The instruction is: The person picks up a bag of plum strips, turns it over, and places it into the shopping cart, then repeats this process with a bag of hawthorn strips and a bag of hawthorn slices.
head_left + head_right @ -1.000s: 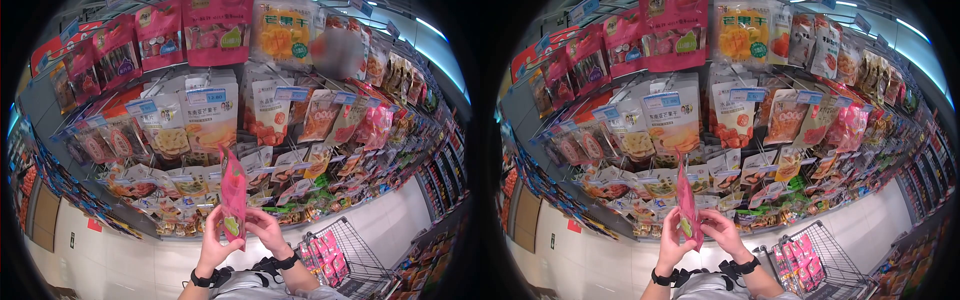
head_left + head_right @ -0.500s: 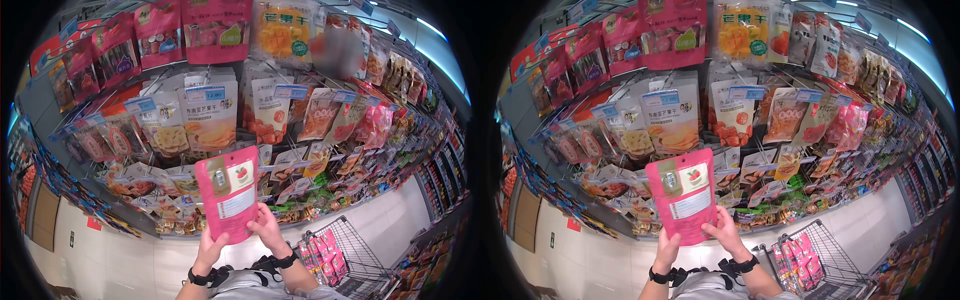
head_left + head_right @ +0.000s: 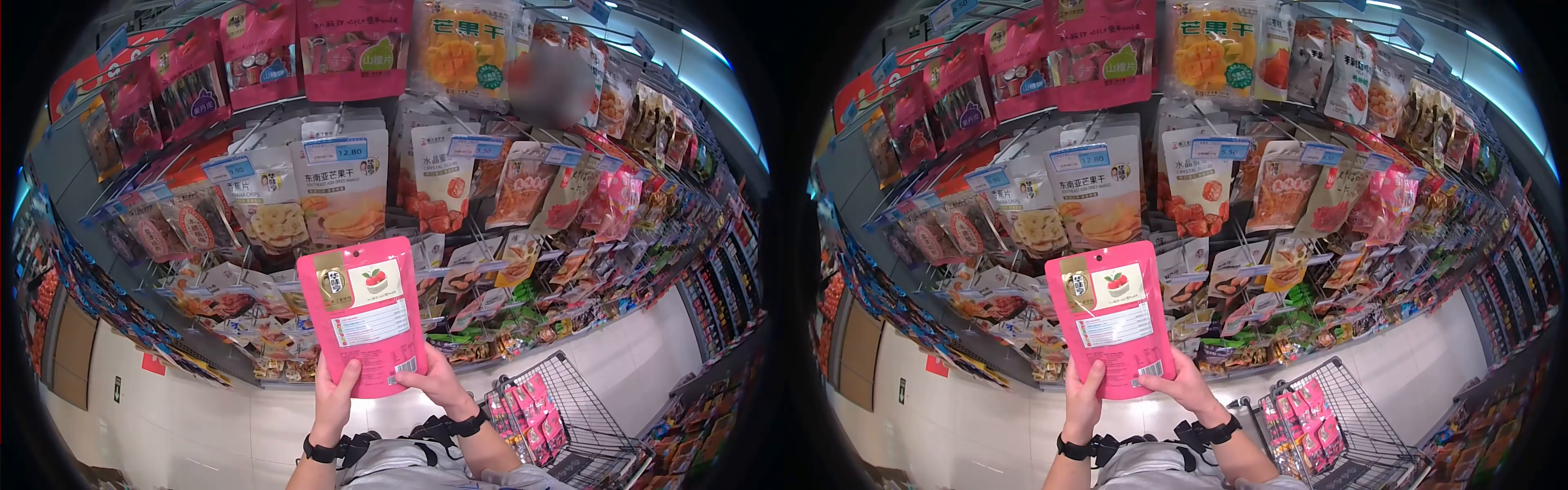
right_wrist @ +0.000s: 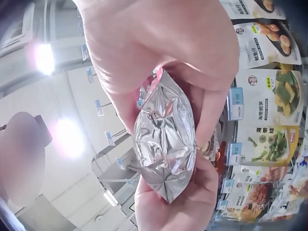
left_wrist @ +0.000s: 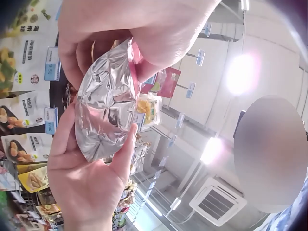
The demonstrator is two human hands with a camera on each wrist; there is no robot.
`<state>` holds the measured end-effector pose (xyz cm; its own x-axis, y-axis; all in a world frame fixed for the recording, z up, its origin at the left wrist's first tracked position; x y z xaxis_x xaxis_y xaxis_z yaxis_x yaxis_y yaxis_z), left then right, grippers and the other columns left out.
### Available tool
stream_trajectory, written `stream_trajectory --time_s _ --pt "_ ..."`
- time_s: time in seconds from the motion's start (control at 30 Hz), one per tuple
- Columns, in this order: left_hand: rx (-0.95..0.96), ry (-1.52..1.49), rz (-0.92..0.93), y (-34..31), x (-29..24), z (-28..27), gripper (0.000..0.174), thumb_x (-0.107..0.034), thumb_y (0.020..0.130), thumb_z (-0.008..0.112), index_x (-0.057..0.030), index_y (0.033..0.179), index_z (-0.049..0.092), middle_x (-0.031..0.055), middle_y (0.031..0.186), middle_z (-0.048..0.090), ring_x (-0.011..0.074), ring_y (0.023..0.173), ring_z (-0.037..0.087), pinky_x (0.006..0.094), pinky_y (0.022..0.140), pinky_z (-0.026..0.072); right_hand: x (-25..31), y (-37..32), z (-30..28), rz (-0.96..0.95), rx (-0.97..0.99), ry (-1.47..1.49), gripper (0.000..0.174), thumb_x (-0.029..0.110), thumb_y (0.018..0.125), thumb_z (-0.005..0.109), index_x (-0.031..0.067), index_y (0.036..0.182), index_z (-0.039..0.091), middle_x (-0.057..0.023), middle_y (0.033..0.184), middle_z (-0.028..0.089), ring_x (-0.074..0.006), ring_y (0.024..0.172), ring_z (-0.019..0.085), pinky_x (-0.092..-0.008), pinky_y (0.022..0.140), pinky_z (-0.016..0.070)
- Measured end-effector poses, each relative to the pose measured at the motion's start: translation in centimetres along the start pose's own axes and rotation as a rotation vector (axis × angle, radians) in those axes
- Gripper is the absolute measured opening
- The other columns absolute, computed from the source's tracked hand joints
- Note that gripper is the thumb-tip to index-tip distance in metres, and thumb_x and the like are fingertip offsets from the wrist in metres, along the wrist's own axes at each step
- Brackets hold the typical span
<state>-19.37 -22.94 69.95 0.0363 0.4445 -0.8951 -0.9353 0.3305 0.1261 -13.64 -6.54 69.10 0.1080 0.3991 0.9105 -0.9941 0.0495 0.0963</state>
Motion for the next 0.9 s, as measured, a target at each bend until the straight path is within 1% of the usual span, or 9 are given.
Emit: stream_trajectory --time_s 0.17,0.27,0.33,0.43,0.57,0.67,0.73,0.8,0.9 --pt "-0.009 0.018 0.002 0.1 0.0 0.2 0.044 -0.013 0.094 0.065 -0.0006 0.131 0.046 0.0088 0.128 0.055 0.0171 0.117 0.052 0.0341 0.102 0.0409 0.0 -0.2 -0.2 -0.006 -0.041 -0.012 0.054 0.003 0.083 0.073 0.0013 0.131 0.05 -0.0045 0.115 0.064 -0.0106 0.102 0.062 -0.0268 0.084 0.0537" --pt "-0.108 0.146 0.166 -0.1 -1.2 0.2 0.053 -0.014 0.086 0.074 -0.0007 0.129 0.047 0.0093 0.133 0.047 0.02 0.121 0.048 0.0348 0.101 0.0411 -0.1 -0.2 -0.5 0.007 -0.09 -0.006 0.047 0.004 0.084 0.074 0.0008 0.126 0.054 -0.0048 0.112 0.066 -0.0105 0.099 0.063 -0.027 0.085 0.0531" --pt "-0.146 0.445 0.301 -0.8 -2.3 0.4 0.063 -0.014 0.076 0.082 -0.0029 0.129 0.048 0.0114 0.136 0.04 0.0237 0.123 0.045 0.0353 0.098 0.0409 -0.2 -0.2 -0.7 0.009 -0.129 0.007 0.043 0.005 0.084 0.074 -0.0001 0.123 0.056 -0.0055 0.111 0.067 -0.0109 0.098 0.064 -0.0275 0.087 0.0524" --pt "-0.072 0.74 0.381 -1.1 -3.3 1.3 0.067 -0.005 0.074 0.081 -0.0059 0.131 0.046 0.0114 0.138 0.038 0.0206 0.121 0.047 0.0343 0.1 0.0425 -0.3 0.0 -0.8 -0.033 -0.14 -0.011 0.042 0.006 0.085 0.074 0.0004 0.122 0.056 -0.0055 0.111 0.067 -0.0103 0.097 0.064 -0.0271 0.086 0.0527" --pt "-0.06 0.693 0.346 -1.0 -2.6 1.0 0.065 -0.004 0.075 0.08 -0.0062 0.13 0.046 0.0123 0.139 0.036 0.0221 0.125 0.046 0.0356 0.102 0.0419 -0.7 0.0 -0.8 -0.04 -0.136 0.008 0.042 0.008 0.086 0.074 0.0004 0.124 0.056 -0.0055 0.113 0.066 -0.0105 0.099 0.063 -0.0271 0.087 0.0523" --pt "-0.039 0.705 0.365 -0.8 -2.3 0.9 0.06 -0.016 0.075 0.082 -0.0075 0.126 0.052 0.0153 0.136 0.04 0.0292 0.126 0.045 0.0395 0.105 0.0386 -1.9 -0.2 -1.6 -0.06 -0.133 0.057 0.041 0.014 0.091 0.07 -0.0001 0.126 0.055 -0.0069 0.118 0.064 -0.0118 0.106 0.061 -0.0287 0.09 0.05" --pt "0.014 0.728 0.333 -0.5 -1.5 0.9 0.063 -0.019 0.078 0.081 -0.0047 0.13 0.047 0.0177 0.136 0.041 0.0301 0.127 0.044 0.0413 0.109 0.0353 -2.1 -0.3 -2.0 -0.069 -0.135 0.11 0.041 0.017 0.093 0.067 -0.0005 0.127 0.054 -0.0084 0.122 0.062 -0.0131 0.112 0.058 -0.03 0.094 0.0482" --pt "0.053 0.585 0.279 -0.4 -0.4 0.9 0.07 -0.023 0.079 0.081 -0.0035 0.132 0.04 0.0185 0.135 0.041 0.0291 0.126 0.045 0.0411 0.108 0.0357 -2.0 -0.1 -1.1 0.021 -0.007 0.506 0.038 0.019 0.098 0.06 -0.0003 0.13 0.053 -0.011 0.129 0.058 -0.0159 0.122 0.052 -0.0318 0.1 0.0427" --pt "0.148 0.396 0.174 -0.9 0.8 1.3 0.083 -0.031 0.079 0.081 -0.0022 0.135 0.027 0.0193 0.133 0.042 0.0266 0.124 0.046 0.0403 0.106 0.0366 -1.4 0.1 -0.4 0.019 0.076 0.444 0.038 0.012 0.097 0.058 -0.0004 0.133 0.052 -0.0123 0.134 0.054 -0.0194 0.126 0.049 -0.0344 0.104 0.0397"
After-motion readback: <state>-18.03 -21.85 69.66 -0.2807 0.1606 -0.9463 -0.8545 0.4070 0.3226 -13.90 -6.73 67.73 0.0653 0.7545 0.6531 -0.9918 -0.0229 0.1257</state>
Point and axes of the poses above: each hand's wrist, its own y-axis towards the middle knuckle, its own z-axis out of the palm, x = y × z, the point moved 6 cm from there along y, towards the middle knuckle
